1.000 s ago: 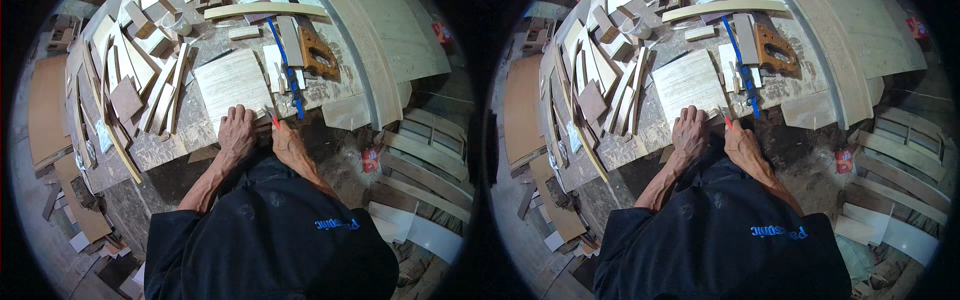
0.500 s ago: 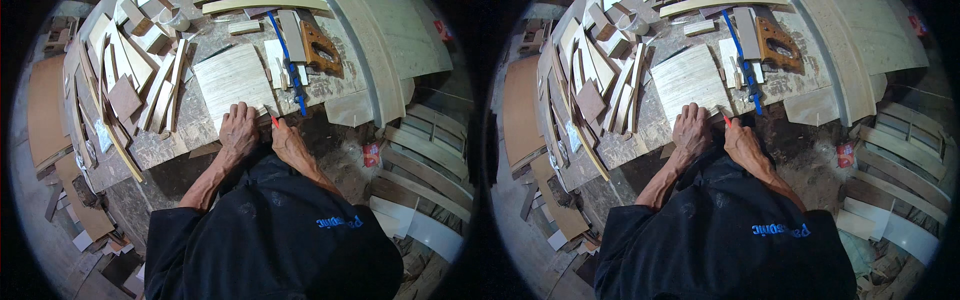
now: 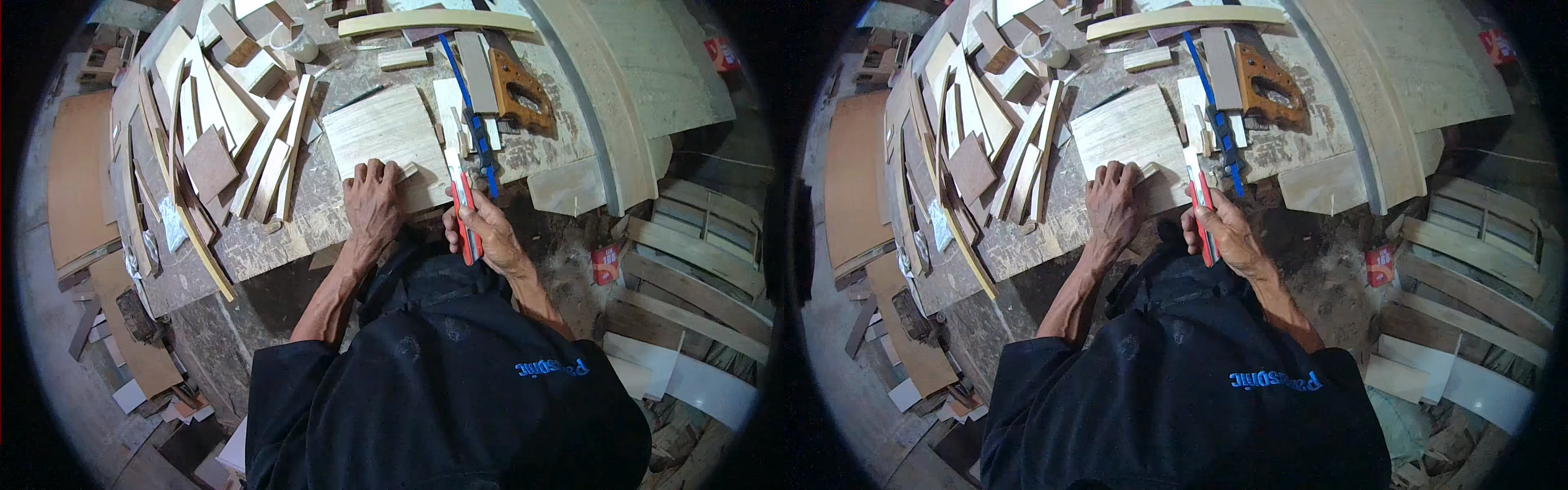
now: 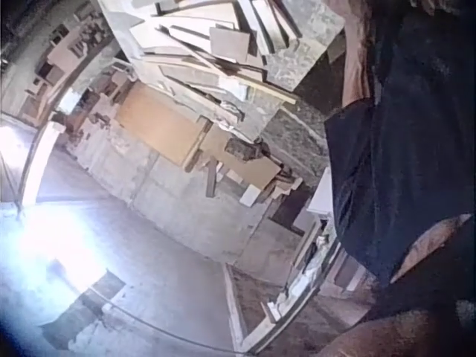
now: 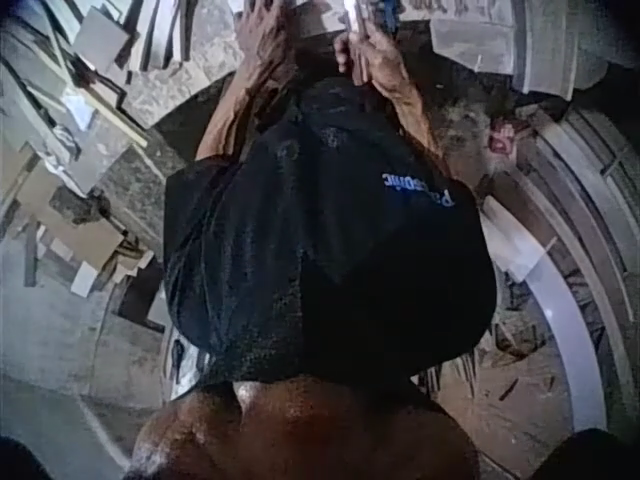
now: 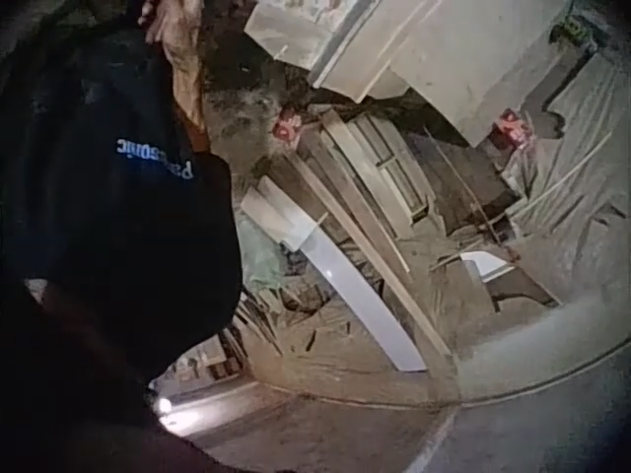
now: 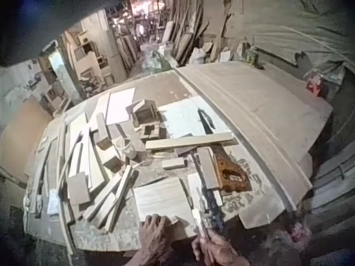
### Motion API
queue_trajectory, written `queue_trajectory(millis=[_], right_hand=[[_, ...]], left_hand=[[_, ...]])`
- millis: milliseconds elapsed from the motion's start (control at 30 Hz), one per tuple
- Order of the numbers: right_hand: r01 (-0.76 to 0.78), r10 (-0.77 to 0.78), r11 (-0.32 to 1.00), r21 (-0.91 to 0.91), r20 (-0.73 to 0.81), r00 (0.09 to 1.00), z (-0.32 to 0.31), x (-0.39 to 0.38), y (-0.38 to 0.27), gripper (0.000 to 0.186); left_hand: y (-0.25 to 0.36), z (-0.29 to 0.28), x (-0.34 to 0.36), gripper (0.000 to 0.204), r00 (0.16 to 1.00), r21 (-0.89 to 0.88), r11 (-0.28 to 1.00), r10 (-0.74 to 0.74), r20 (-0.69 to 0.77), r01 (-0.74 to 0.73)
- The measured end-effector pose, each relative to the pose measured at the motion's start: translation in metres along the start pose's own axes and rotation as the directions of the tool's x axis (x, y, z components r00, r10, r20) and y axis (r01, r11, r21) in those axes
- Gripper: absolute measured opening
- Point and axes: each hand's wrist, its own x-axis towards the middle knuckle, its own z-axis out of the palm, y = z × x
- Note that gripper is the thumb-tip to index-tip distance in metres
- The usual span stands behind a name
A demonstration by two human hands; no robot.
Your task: The person cuts a small wooden block by hand using a hand saw on a workbench.
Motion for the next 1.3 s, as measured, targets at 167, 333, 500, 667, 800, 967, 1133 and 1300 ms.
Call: queue_trajectory(millis=[167,333,500,667,800,967,1133,1300], right_hand=[[-0.029,0.032,0.998,0.055,-0.065,0.997,-0.003,0.003,0.001,0.048],[-0.06,0.061,0.998,0.011,-0.132,0.989,-0.003,0.007,-0.001,0.043],[-0.071,0.062,0.996,-0.061,-0.138,0.989,0.001,0.004,-0.006,0.048],[-0.177,0.175,0.984,-0.019,-0.078,0.981,-0.005,0.007,-0.012,0.051],[-0.156,0.157,0.987,0.035,-0.021,0.987,-0.004,0.01,-0.012,0.048],[-0.071,0.071,0.982,0.172,0.005,0.997,-0.004,0.011,-0.011,0.043],[-0.137,0.081,0.938,0.318,0.183,0.98,-0.011,0.014,-0.014,0.048],[-0.161,0.069,0.933,0.32,0.28,0.957,-0.004,0.009,-0.017,0.05]], left_hand=[[0.004,0.007,-0.012,0.041,0.985,0.035,0.997,0.067,-0.157,-0.062],[0.009,0.008,-0.019,0.054,0.99,-0.061,0.996,0.051,-0.13,-0.059],[0.014,0.003,-0.025,0.057,0.994,-0.067,0.995,0.067,-0.09,-0.073],[0.011,0.014,-0.04,0.066,0.996,-0.01,0.998,0.062,-0.066,-0.063],[0.009,0.02,-0.04,0.075,0.995,-0.014,0.998,0.055,-0.081,-0.057],[0.009,0.017,-0.04,0.072,0.997,-0.055,0.997,0.044,-0.058,-0.047],[0.01,0.012,-0.042,0.074,0.999,-0.075,0.997,0.013,-0.044,-0.016],[0.037,-0.021,-0.021,0.051,0.981,-0.737,0.664,-0.193,-0.008,0.125]])
